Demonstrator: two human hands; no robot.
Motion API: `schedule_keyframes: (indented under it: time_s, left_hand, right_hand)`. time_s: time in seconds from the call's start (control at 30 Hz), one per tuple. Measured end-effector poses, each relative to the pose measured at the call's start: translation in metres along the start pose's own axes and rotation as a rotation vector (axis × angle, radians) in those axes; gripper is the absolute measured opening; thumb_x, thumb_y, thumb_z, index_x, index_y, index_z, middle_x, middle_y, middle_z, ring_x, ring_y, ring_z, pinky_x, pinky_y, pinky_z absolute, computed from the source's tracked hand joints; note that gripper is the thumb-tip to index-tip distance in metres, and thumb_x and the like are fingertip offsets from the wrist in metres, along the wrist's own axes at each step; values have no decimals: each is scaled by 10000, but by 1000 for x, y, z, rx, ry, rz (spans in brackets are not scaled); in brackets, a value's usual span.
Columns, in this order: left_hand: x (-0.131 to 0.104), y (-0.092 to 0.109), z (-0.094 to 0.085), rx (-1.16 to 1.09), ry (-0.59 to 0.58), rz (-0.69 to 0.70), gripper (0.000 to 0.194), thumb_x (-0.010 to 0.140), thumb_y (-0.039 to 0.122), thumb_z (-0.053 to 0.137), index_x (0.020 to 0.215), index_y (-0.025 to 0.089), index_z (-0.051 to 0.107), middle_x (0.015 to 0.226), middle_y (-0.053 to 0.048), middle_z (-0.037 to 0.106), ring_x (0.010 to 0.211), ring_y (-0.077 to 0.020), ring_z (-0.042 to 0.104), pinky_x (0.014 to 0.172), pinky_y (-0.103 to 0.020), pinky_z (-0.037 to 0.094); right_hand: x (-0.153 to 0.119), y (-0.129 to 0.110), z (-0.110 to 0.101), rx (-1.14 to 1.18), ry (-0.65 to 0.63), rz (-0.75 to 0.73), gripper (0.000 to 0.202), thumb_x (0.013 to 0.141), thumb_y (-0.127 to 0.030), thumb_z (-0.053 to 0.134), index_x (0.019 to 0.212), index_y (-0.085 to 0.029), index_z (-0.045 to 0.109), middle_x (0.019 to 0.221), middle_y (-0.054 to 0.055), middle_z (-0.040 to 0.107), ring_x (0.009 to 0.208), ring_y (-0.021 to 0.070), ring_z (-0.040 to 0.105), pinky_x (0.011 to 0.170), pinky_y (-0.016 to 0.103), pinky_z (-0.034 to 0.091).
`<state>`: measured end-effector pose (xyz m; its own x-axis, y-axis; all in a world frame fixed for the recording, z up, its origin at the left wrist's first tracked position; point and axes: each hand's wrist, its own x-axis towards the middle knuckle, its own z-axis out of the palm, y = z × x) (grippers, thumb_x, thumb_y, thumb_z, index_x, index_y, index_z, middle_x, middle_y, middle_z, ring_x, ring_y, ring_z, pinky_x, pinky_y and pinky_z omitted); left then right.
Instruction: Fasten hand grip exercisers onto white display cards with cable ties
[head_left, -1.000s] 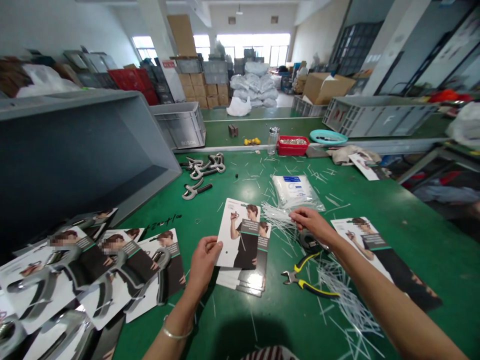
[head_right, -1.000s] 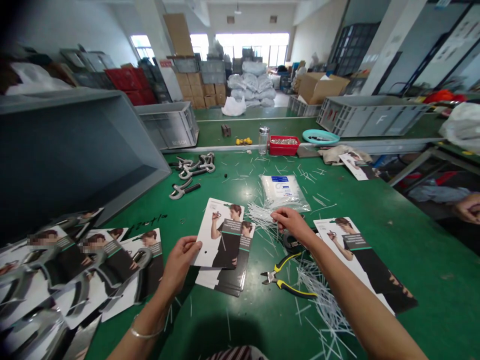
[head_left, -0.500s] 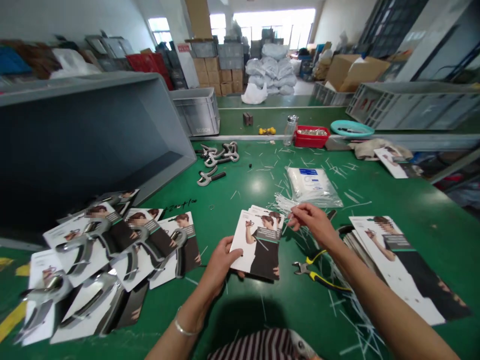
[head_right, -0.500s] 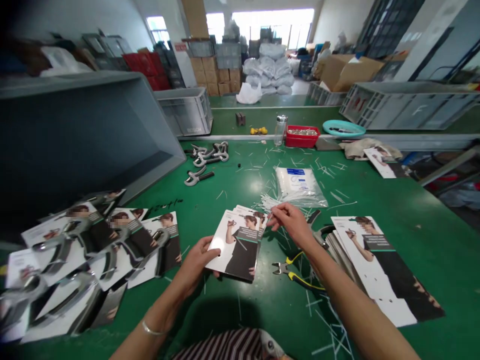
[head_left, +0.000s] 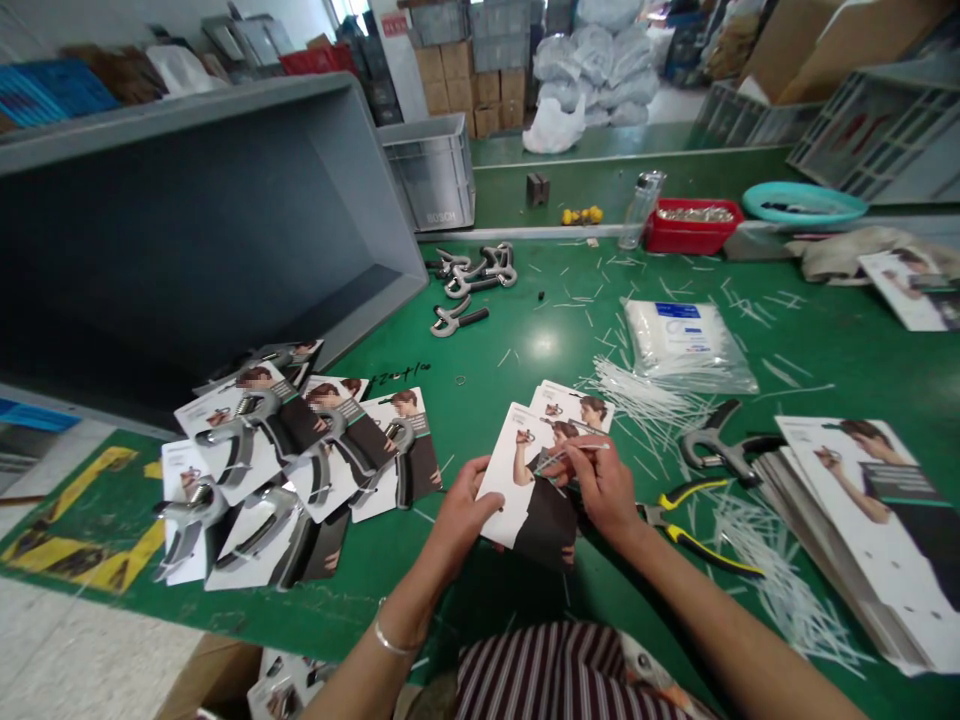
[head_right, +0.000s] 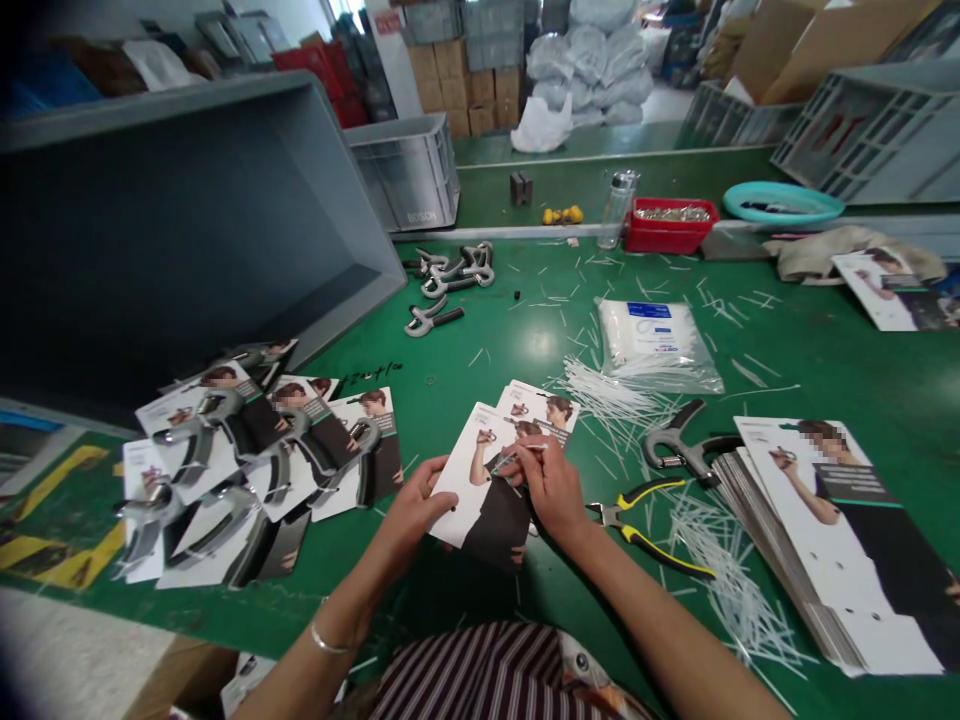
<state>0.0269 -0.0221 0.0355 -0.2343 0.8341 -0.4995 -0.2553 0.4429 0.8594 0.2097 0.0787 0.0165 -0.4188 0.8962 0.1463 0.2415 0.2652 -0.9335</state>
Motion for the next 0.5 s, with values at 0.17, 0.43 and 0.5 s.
schedule_keyframes:
  time_s: [0.17, 0.43, 0.5]
  left_hand:
    - [1, 3, 0, 5, -9, 12, 601, 702, 203, 628, 1281, 223, 468, 949, -35, 684, 513, -136, 606, 373, -197, 420]
    - [34, -1, 8, -321, 2, 133, 491, 738, 472, 717, 1104, 148, 680, 950, -86, 743, 768, -196, 681, 712, -293, 519]
    - [46, -14, 14, -247, 7, 114, 479, 680, 431, 754, 1065, 152, 698, 852, -59, 746, 698, -195, 666, 683, -305, 510]
  right_hand:
    - [0, 4, -2, -80, -16, -45, 165, 1001, -376, 443, 1033, -239, 530, 909, 46, 745, 669, 182, 705, 694, 331, 547]
    - [6, 10, 13, -9, 22, -160, 174, 957, -353, 553, 912, -224, 661, 971, 50, 683, 974, 205, 630, 923, 368, 481]
    - [7, 12, 15, 5, -1, -155, 172, 954, -347, 557, 897, -224, 663, 950, 45, 678, 964, 202, 624, 911, 359, 480]
